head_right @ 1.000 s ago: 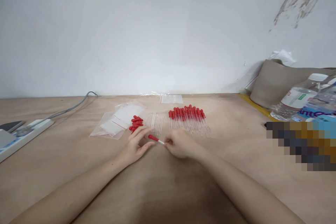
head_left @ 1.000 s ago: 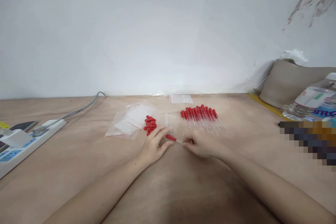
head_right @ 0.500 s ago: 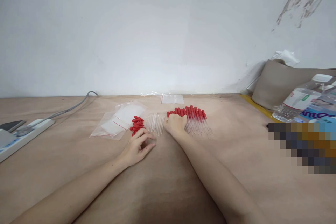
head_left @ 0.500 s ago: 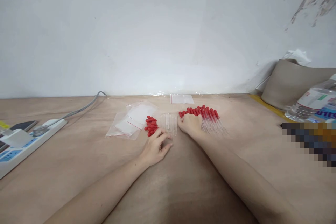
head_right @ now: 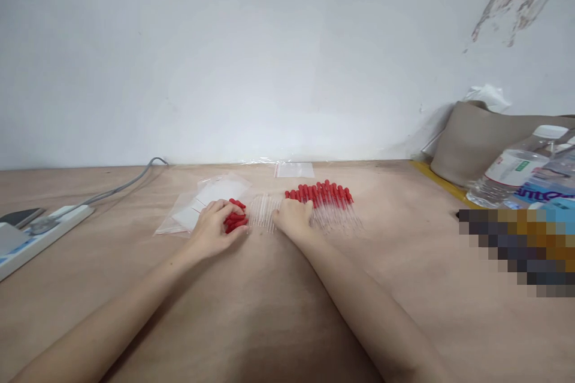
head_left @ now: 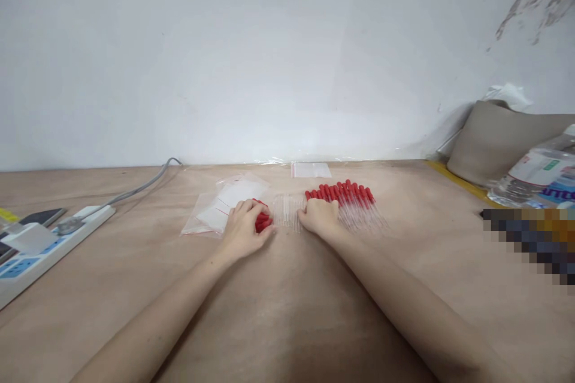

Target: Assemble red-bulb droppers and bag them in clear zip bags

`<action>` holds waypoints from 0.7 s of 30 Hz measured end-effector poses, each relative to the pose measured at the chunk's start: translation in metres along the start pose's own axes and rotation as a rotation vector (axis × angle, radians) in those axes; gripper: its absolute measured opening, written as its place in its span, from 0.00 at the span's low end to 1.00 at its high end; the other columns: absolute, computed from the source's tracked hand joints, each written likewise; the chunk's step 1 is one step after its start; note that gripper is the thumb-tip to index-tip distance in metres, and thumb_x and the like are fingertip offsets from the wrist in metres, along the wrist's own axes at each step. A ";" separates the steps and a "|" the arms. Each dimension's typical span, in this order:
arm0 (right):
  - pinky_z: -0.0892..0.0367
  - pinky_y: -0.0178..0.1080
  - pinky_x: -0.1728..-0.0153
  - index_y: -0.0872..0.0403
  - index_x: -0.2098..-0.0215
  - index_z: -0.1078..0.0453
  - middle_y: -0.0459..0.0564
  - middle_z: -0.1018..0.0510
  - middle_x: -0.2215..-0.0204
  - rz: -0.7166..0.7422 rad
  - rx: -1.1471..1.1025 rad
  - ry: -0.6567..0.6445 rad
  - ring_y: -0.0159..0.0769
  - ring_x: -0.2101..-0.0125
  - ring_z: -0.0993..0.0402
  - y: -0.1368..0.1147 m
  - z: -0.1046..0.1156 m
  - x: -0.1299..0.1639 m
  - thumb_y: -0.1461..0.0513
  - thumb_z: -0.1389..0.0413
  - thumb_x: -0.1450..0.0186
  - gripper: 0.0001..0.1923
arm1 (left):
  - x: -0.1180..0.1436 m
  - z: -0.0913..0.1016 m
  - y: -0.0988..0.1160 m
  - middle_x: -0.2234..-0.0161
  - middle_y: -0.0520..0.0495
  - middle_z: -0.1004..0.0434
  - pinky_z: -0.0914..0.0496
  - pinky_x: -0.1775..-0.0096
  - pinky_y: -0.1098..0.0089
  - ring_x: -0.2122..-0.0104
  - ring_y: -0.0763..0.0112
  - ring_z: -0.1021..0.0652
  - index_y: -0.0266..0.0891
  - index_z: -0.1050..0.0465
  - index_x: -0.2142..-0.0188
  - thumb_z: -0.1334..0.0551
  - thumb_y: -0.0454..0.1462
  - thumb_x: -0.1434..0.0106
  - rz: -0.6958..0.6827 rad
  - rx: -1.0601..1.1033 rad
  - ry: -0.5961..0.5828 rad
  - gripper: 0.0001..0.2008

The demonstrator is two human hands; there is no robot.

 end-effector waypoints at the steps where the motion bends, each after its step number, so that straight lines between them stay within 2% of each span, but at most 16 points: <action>1: 0.49 0.46 0.60 0.57 0.68 0.29 0.57 0.24 0.69 -0.020 -0.009 -0.017 0.44 0.66 0.29 0.000 0.000 0.000 0.56 0.53 0.42 0.16 | -0.001 0.001 -0.003 0.64 0.47 0.32 0.40 0.62 0.62 0.63 0.61 0.33 0.41 0.32 0.65 0.39 0.42 0.48 -0.027 -0.050 -0.037 0.11; 5: 0.48 0.46 0.60 0.58 0.67 0.28 0.59 0.24 0.68 -0.060 -0.031 -0.027 0.44 0.66 0.28 -0.002 0.001 -0.002 0.56 0.53 0.42 0.16 | 0.000 0.000 -0.008 0.64 0.45 0.33 0.41 0.63 0.61 0.63 0.59 0.34 0.41 0.31 0.68 0.40 0.42 0.46 -0.091 -0.220 -0.068 0.08; 8: 0.48 0.47 0.60 0.58 0.67 0.28 0.59 0.24 0.68 -0.059 -0.047 -0.030 0.45 0.66 0.28 -0.003 0.000 -0.002 0.58 0.53 0.42 0.15 | 0.001 -0.004 -0.009 0.65 0.45 0.32 0.41 0.64 0.62 0.64 0.60 0.33 0.41 0.30 0.70 0.41 0.41 0.45 -0.109 -0.244 -0.072 0.06; 16: 0.46 0.45 0.61 0.55 0.68 0.28 0.57 0.24 0.67 -0.089 -0.106 -0.039 0.44 0.65 0.29 0.002 0.004 -0.001 0.59 0.54 0.41 0.14 | 0.000 -0.003 -0.004 0.66 0.45 0.32 0.37 0.64 0.64 0.66 0.63 0.30 0.38 0.33 0.69 0.44 0.35 0.43 -0.085 -0.077 -0.055 0.03; 21: 0.45 0.43 0.62 0.54 0.75 0.29 0.55 0.24 0.70 -0.102 -0.164 -0.026 0.43 0.66 0.29 0.013 0.015 0.004 0.57 0.56 0.40 0.16 | 0.003 -0.011 -0.008 0.64 0.45 0.32 0.34 0.67 0.68 0.66 0.65 0.28 0.38 0.36 0.68 0.46 0.32 0.44 -0.065 0.002 -0.094 0.03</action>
Point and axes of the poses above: each hand's wrist, its own x-axis away from the middle knuckle, its own z-axis out of the back of the hand, y = z × x, the point moved 4 cm from there along -x, towards the middle knuckle
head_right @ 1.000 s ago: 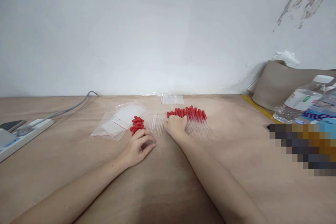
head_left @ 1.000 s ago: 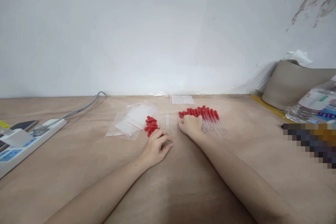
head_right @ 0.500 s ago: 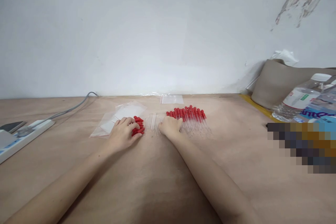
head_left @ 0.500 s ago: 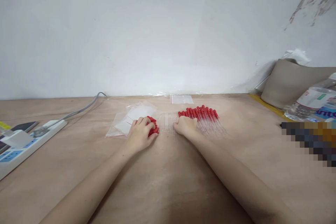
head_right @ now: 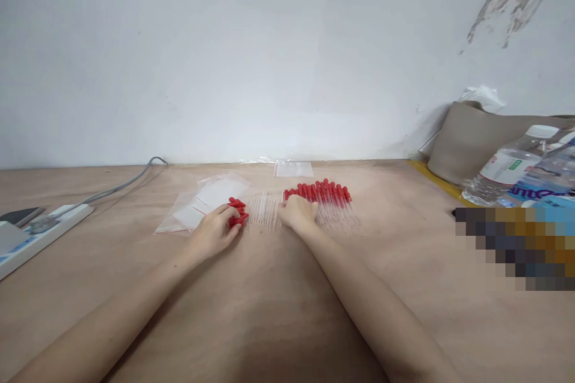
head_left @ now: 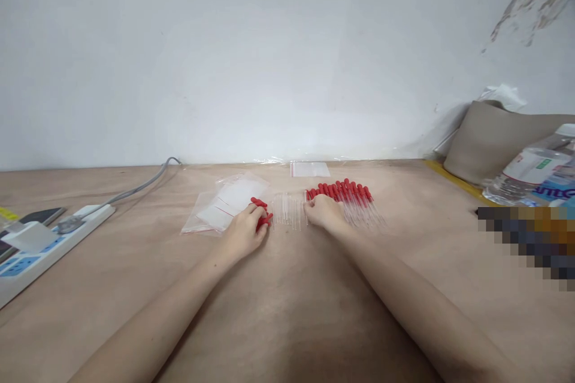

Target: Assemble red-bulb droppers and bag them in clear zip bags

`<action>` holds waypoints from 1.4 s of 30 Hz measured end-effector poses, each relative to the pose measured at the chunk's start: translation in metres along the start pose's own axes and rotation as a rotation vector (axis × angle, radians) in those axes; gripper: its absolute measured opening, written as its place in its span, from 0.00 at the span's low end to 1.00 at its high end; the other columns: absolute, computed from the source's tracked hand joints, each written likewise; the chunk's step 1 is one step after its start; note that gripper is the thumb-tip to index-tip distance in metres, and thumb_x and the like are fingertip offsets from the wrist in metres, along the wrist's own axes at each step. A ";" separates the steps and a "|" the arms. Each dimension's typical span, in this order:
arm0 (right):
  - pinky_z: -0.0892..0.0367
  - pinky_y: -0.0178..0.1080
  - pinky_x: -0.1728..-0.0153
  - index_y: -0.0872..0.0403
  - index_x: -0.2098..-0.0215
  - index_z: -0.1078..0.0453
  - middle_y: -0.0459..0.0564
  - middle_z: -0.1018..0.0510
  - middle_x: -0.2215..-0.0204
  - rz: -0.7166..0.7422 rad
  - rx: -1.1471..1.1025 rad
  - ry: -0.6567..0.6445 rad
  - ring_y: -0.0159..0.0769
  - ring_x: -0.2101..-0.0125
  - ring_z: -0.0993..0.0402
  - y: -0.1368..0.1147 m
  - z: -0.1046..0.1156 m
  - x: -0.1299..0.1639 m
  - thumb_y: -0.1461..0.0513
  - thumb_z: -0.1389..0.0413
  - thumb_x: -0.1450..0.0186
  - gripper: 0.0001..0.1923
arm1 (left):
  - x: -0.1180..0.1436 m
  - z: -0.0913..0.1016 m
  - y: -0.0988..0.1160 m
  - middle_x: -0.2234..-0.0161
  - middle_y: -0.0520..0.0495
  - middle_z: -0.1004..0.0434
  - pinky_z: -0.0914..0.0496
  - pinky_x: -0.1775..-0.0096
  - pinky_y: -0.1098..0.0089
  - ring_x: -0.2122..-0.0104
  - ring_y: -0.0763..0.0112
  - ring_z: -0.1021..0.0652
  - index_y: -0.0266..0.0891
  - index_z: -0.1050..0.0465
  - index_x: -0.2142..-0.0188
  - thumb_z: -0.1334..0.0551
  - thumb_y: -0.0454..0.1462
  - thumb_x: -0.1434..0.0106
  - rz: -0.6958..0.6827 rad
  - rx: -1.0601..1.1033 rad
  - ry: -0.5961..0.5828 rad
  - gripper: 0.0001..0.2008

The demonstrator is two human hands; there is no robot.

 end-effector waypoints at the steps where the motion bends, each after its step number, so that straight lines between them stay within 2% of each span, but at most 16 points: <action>1: 0.46 0.43 0.63 0.54 0.77 0.30 0.54 0.24 0.72 0.010 -0.010 0.009 0.42 0.67 0.29 0.003 0.003 0.002 0.57 0.56 0.40 0.16 | 0.001 -0.002 -0.001 0.64 0.45 0.32 0.34 0.67 0.68 0.67 0.65 0.28 0.38 0.36 0.68 0.46 0.32 0.43 -0.001 -0.010 -0.004 0.03; 4: 0.45 0.39 0.66 0.54 0.80 0.33 0.51 0.25 0.75 0.071 -0.069 0.048 0.39 0.70 0.30 0.014 0.010 0.014 0.57 0.55 0.40 0.16 | 0.001 -0.005 -0.001 0.66 0.45 0.31 0.35 0.69 0.69 0.68 0.66 0.28 0.38 0.37 0.67 0.47 0.32 0.42 -0.003 -0.061 -0.021 0.02; 8: 0.46 0.34 0.74 0.55 0.76 0.36 0.51 0.26 0.75 0.198 -0.166 0.140 0.35 0.74 0.33 0.037 0.012 0.037 0.58 0.56 0.39 0.13 | 0.001 -0.005 0.001 0.67 0.46 0.30 0.35 0.70 0.69 0.69 0.66 0.27 0.38 0.38 0.67 0.48 0.33 0.40 0.013 -0.109 -0.033 0.02; 14: 0.47 0.34 0.76 0.55 0.73 0.41 0.49 0.31 0.78 0.355 -0.151 0.337 0.33 0.78 0.37 0.065 0.014 0.066 0.58 0.58 0.37 0.11 | 0.001 -0.009 0.000 0.64 0.46 0.31 0.35 0.71 0.70 0.69 0.67 0.27 0.38 0.38 0.66 0.50 0.34 0.37 0.001 -0.141 0.032 0.05; 19: 0.48 0.34 0.76 0.54 0.73 0.41 0.46 0.33 0.81 0.406 -0.126 0.405 0.32 0.80 0.37 0.066 0.016 0.074 0.58 0.57 0.38 0.10 | 0.002 -0.016 -0.002 0.65 0.46 0.31 0.35 0.71 0.71 0.69 0.67 0.27 0.38 0.38 0.67 0.49 0.34 0.38 0.033 -0.117 0.076 0.04; 24: 0.47 0.35 0.76 0.54 0.74 0.41 0.46 0.31 0.80 0.444 -0.129 0.430 0.32 0.79 0.36 0.062 0.013 0.076 0.59 0.56 0.38 0.10 | 0.003 -0.017 -0.003 0.73 0.51 0.31 0.35 0.72 0.72 0.74 0.71 0.28 0.39 0.39 0.66 0.46 0.36 0.40 0.133 0.115 0.175 0.03; 27: 0.46 0.35 0.75 0.54 0.74 0.41 0.46 0.31 0.81 0.465 -0.158 0.436 0.32 0.80 0.36 0.063 0.011 0.075 0.59 0.56 0.37 0.09 | 0.004 -0.018 0.002 0.75 0.52 0.32 0.36 0.74 0.73 0.77 0.73 0.30 0.38 0.38 0.67 0.46 0.36 0.41 0.153 0.195 0.179 0.04; 30: 0.43 0.36 0.74 0.53 0.72 0.41 0.47 0.29 0.79 0.504 -0.234 0.415 0.32 0.79 0.34 0.064 0.009 0.073 0.60 0.56 0.37 0.08 | 0.008 -0.015 0.014 0.74 0.51 0.33 0.36 0.73 0.73 0.76 0.73 0.30 0.38 0.37 0.66 0.46 0.37 0.41 0.113 0.258 0.211 0.05; 32: 0.41 0.37 0.72 0.54 0.70 0.39 0.48 0.27 0.77 0.521 -0.264 0.408 0.33 0.77 0.32 0.066 0.007 0.072 0.60 0.54 0.37 0.07 | 0.012 -0.014 0.027 0.74 0.51 0.33 0.36 0.72 0.73 0.74 0.73 0.30 0.38 0.37 0.65 0.45 0.36 0.41 0.044 0.323 0.174 0.05; 35: 0.40 0.39 0.68 0.54 0.62 0.36 0.49 0.26 0.74 0.575 -0.282 0.425 0.34 0.74 0.31 0.068 0.006 0.072 0.60 0.53 0.38 0.08 | 0.019 -0.017 0.047 0.74 0.51 0.33 0.36 0.71 0.73 0.74 0.73 0.31 0.38 0.36 0.66 0.46 0.33 0.43 -0.056 0.391 0.005 0.04; 38: 0.41 0.39 0.66 0.54 0.58 0.36 0.48 0.26 0.72 0.636 -0.267 0.419 0.33 0.73 0.31 0.069 0.005 0.073 0.62 0.53 0.37 0.10 | 0.023 -0.019 0.055 0.72 0.50 0.34 0.36 0.73 0.73 0.75 0.74 0.31 0.38 0.35 0.67 0.44 0.31 0.46 -0.063 0.417 -0.117 0.06; 42: 0.42 0.38 0.66 0.53 0.63 0.34 0.47 0.26 0.72 0.660 -0.252 0.388 0.32 0.72 0.31 0.070 0.003 0.072 0.62 0.53 0.37 0.08 | 0.021 -0.023 0.055 0.65 0.48 0.32 0.34 0.67 0.69 0.70 0.70 0.29 0.38 0.33 0.61 0.39 0.37 0.48 -0.026 0.413 -0.095 0.14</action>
Point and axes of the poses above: each hand's wrist, its own x-axis away from the middle knuckle, its own z-axis out of the back of the hand, y = z × x, the point moved 4 cm from there along -x, towards the middle knuckle
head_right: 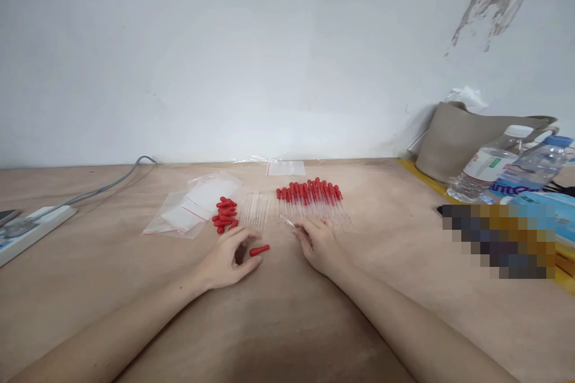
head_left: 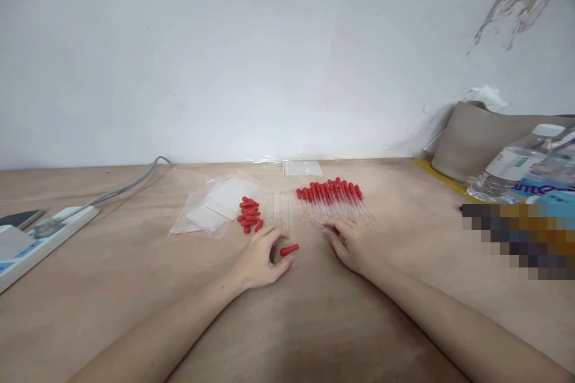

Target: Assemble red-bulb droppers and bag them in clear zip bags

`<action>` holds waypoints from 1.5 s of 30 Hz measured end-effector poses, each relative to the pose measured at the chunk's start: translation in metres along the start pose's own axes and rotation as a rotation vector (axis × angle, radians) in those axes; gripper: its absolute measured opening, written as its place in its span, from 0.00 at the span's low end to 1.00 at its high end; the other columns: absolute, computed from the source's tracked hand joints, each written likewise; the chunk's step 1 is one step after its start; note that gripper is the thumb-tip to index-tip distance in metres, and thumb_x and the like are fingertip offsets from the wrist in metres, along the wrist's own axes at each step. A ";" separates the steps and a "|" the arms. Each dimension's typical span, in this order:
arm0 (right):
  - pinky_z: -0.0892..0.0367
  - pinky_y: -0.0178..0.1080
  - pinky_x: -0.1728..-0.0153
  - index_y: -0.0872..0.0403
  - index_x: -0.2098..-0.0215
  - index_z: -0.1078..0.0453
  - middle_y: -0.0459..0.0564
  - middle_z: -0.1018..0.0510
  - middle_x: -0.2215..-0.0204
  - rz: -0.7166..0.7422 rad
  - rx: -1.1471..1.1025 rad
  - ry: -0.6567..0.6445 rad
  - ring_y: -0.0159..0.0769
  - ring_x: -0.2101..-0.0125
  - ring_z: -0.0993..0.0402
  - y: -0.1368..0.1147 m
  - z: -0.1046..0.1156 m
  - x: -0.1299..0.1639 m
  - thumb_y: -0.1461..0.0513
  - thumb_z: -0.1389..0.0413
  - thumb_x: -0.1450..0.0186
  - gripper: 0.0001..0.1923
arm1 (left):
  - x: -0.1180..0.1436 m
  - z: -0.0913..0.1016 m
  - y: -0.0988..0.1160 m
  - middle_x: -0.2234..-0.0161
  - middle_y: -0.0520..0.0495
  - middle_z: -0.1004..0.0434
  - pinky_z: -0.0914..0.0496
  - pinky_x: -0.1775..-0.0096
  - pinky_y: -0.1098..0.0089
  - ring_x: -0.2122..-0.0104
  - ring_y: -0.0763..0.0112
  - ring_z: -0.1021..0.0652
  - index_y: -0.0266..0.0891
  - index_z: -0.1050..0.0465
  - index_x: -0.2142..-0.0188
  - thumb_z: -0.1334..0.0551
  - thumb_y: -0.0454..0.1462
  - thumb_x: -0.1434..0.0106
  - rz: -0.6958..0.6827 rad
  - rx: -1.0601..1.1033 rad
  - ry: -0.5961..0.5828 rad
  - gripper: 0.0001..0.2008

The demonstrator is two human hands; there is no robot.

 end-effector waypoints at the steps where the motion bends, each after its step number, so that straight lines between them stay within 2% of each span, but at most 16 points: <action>1: 0.43 0.38 0.66 0.54 0.64 0.34 0.47 0.27 0.73 0.002 -0.003 -0.008 0.32 0.72 0.32 0.000 0.000 0.000 0.62 0.53 0.37 0.07 | -0.002 -0.002 0.000 0.64 0.47 0.32 0.34 0.65 0.68 0.68 0.69 0.29 0.39 0.32 0.60 0.38 0.39 0.48 -0.011 -0.004 0.009 0.15; 4: 0.44 0.38 0.67 0.54 0.66 0.34 0.47 0.27 0.74 0.016 -0.009 -0.029 0.31 0.73 0.32 -0.005 0.000 0.000 0.62 0.53 0.37 0.07 | -0.006 -0.010 0.002 0.67 0.47 0.31 0.34 0.65 0.70 0.68 0.70 0.29 0.39 0.28 0.66 0.41 0.40 0.43 -0.046 0.010 0.023 0.08; 6: 0.44 0.38 0.66 0.53 0.66 0.34 0.47 0.27 0.74 0.037 -0.015 -0.040 0.30 0.74 0.33 -0.011 0.002 -0.001 0.62 0.53 0.37 0.07 | -0.008 -0.013 0.002 0.68 0.48 0.31 0.35 0.66 0.71 0.68 0.71 0.29 0.39 0.27 0.69 0.45 0.38 0.40 -0.042 0.041 0.049 0.09; 13: 0.46 0.38 0.62 0.54 0.64 0.34 0.45 0.26 0.76 0.134 -0.047 -0.136 0.28 0.78 0.33 -0.028 0.004 0.001 0.62 0.54 0.37 0.08 | -0.009 -0.010 -0.005 0.70 0.49 0.29 0.35 0.69 0.72 0.71 0.72 0.29 0.37 0.34 0.65 0.47 0.38 0.38 0.093 0.234 0.101 0.07; 20: 0.48 0.39 0.62 0.53 0.64 0.32 0.46 0.25 0.75 0.142 -0.065 -0.206 0.28 0.76 0.33 -0.029 -0.001 0.000 0.61 0.55 0.36 0.10 | -0.007 -0.011 -0.006 0.71 0.50 0.29 0.35 0.71 0.73 0.72 0.73 0.29 0.37 0.35 0.66 0.46 0.38 0.38 0.060 0.292 0.082 0.06; 27: 0.49 0.39 0.61 0.51 0.63 0.30 0.45 0.24 0.72 0.162 -0.108 -0.263 0.29 0.72 0.32 -0.024 -0.004 -0.003 0.62 0.53 0.36 0.10 | -0.007 -0.016 -0.011 0.75 0.50 0.27 0.32 0.70 0.73 0.74 0.73 0.26 0.36 0.32 0.63 0.45 0.40 0.39 0.047 0.490 -0.045 0.09; 33: 0.50 0.39 0.62 0.49 0.63 0.29 0.46 0.24 0.72 0.201 -0.043 -0.265 0.29 0.72 0.32 -0.024 -0.004 -0.007 0.62 0.53 0.36 0.11 | -0.006 -0.015 -0.007 0.74 0.50 0.27 0.32 0.72 0.75 0.77 0.75 0.26 0.36 0.29 0.66 0.45 0.38 0.39 0.020 0.458 -0.076 0.09; 39: 0.52 0.38 0.65 0.50 0.64 0.29 0.44 0.26 0.75 0.198 0.049 -0.185 0.27 0.75 0.33 -0.032 -0.006 -0.010 0.62 0.54 0.36 0.11 | -0.007 -0.009 -0.006 0.74 0.48 0.26 0.33 0.72 0.74 0.75 0.73 0.27 0.36 0.30 0.65 0.44 0.39 0.40 0.024 0.324 -0.005 0.10; 45: 0.54 0.37 0.68 0.53 0.70 0.30 0.44 0.27 0.77 0.187 0.074 -0.212 0.27 0.78 0.37 -0.039 -0.017 -0.012 0.62 0.56 0.36 0.13 | -0.006 -0.007 -0.004 0.72 0.47 0.25 0.33 0.70 0.73 0.72 0.71 0.27 0.36 0.28 0.67 0.44 0.39 0.40 -0.046 0.204 0.015 0.09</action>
Point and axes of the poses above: each hand's wrist, its own x-axis away from the middle knuckle, its own z-axis out of the back of the hand, y = z × x, the point moved 4 cm from there along -x, towards the middle knuckle
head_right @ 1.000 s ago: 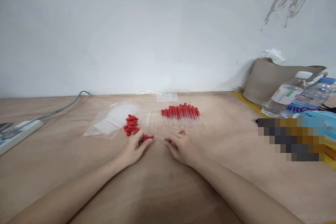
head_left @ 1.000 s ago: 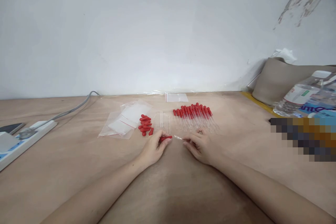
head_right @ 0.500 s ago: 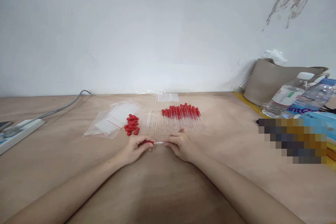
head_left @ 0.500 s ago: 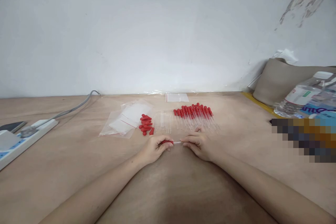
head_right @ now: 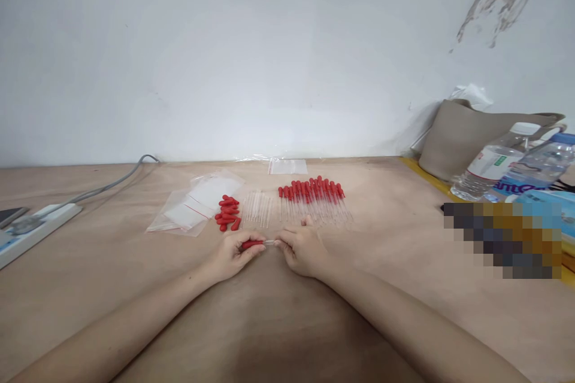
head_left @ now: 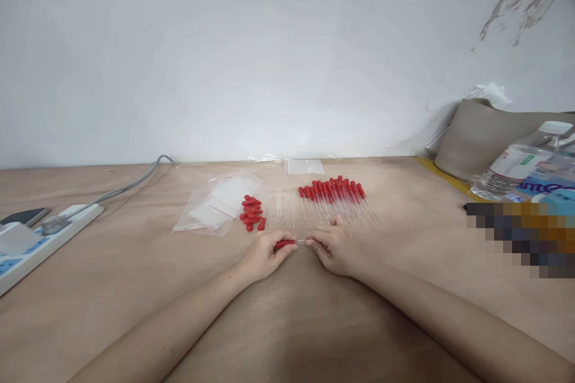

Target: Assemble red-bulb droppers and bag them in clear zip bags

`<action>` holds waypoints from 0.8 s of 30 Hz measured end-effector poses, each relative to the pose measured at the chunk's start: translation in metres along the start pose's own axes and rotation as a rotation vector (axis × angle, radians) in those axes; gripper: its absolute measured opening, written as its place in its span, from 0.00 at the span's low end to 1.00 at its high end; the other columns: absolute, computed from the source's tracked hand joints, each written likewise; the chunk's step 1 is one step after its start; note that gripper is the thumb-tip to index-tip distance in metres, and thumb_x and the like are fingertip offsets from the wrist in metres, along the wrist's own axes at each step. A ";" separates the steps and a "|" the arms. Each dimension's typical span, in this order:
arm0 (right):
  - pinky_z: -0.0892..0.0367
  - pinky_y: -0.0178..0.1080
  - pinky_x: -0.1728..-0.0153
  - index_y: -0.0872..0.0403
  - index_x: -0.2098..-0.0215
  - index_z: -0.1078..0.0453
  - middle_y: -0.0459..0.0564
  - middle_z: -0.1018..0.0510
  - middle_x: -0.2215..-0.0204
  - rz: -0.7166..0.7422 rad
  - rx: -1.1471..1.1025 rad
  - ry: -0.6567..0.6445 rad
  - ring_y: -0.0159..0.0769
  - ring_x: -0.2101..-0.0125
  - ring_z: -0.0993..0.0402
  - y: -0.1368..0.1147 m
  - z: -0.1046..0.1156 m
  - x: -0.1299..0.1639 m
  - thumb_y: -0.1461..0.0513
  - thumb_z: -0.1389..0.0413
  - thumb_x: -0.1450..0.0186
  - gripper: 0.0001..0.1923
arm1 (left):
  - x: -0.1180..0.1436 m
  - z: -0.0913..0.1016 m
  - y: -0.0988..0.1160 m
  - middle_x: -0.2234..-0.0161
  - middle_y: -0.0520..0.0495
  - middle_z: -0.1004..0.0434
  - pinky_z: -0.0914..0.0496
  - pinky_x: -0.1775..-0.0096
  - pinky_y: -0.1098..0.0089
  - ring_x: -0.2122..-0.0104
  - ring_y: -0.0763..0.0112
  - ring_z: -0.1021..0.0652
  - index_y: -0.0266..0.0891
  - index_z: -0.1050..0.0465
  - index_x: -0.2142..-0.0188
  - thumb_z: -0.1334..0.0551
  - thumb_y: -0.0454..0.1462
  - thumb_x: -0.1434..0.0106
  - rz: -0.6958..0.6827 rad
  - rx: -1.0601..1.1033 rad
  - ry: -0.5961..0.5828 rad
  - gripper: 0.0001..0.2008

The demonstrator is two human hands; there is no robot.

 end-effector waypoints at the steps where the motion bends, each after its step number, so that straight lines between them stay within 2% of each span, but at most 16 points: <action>1: 0.54 0.37 0.68 0.53 0.70 0.31 0.44 0.27 0.77 -0.007 -0.005 -0.010 0.27 0.78 0.38 0.000 -0.002 -0.001 0.62 0.56 0.36 0.13 | 0.000 0.000 -0.001 0.72 0.47 0.25 0.33 0.71 0.73 0.73 0.72 0.27 0.36 0.28 0.66 0.44 0.39 0.41 0.004 -0.002 0.007 0.09; 7: 0.53 0.37 0.67 0.55 0.76 0.34 0.44 0.26 0.78 -0.074 -0.080 -0.104 0.28 0.78 0.36 -0.001 -0.014 -0.007 0.64 0.57 0.36 0.14 | 0.001 0.000 -0.005 0.70 0.47 0.24 0.32 0.69 0.72 0.72 0.71 0.26 0.36 0.28 0.65 0.43 0.38 0.41 0.016 0.012 0.019 0.08; 13: 0.50 0.39 0.62 0.54 0.76 0.33 0.42 0.25 0.78 -0.102 -0.190 -0.212 0.28 0.78 0.34 0.000 -0.015 -0.012 0.64 0.57 0.35 0.16 | -0.001 0.000 0.000 0.72 0.47 0.24 0.32 0.68 0.72 0.72 0.71 0.26 0.37 0.28 0.66 0.44 0.38 0.40 -0.027 -0.013 -0.020 0.09; 19: 0.47 0.38 0.63 0.51 0.72 0.30 0.43 0.24 0.76 -0.035 -0.159 -0.219 0.29 0.75 0.32 -0.003 0.005 -0.017 0.63 0.55 0.36 0.13 | -0.002 0.009 -0.003 0.65 0.46 0.25 0.31 0.63 0.70 0.66 0.70 0.25 0.38 0.30 0.61 0.43 0.38 0.40 -0.099 -0.049 0.052 0.09; 21: 0.45 0.37 0.64 0.51 0.70 0.30 0.44 0.24 0.74 -0.040 -0.177 -0.226 0.30 0.74 0.31 -0.002 0.013 -0.016 0.64 0.53 0.38 0.10 | -0.001 0.015 -0.005 0.62 0.45 0.27 0.32 0.60 0.69 0.62 0.69 0.27 0.38 0.33 0.56 0.40 0.38 0.42 -0.121 -0.089 0.109 0.13; 24: 0.40 0.34 0.70 0.51 0.70 0.28 0.45 0.23 0.74 -0.189 -0.295 -0.204 0.31 0.74 0.30 0.013 0.020 -0.016 0.64 0.52 0.40 0.10 | 0.001 0.021 -0.009 0.61 0.45 0.31 0.32 0.62 0.69 0.64 0.69 0.28 0.39 0.37 0.52 0.40 0.38 0.43 -0.092 -0.124 0.166 0.19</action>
Point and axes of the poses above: each hand's wrist, its own x-axis away from the middle knuckle, its own z-axis out of the back of the hand, y = z × x, the point moved 4 cm from there along -x, towards the middle knuckle
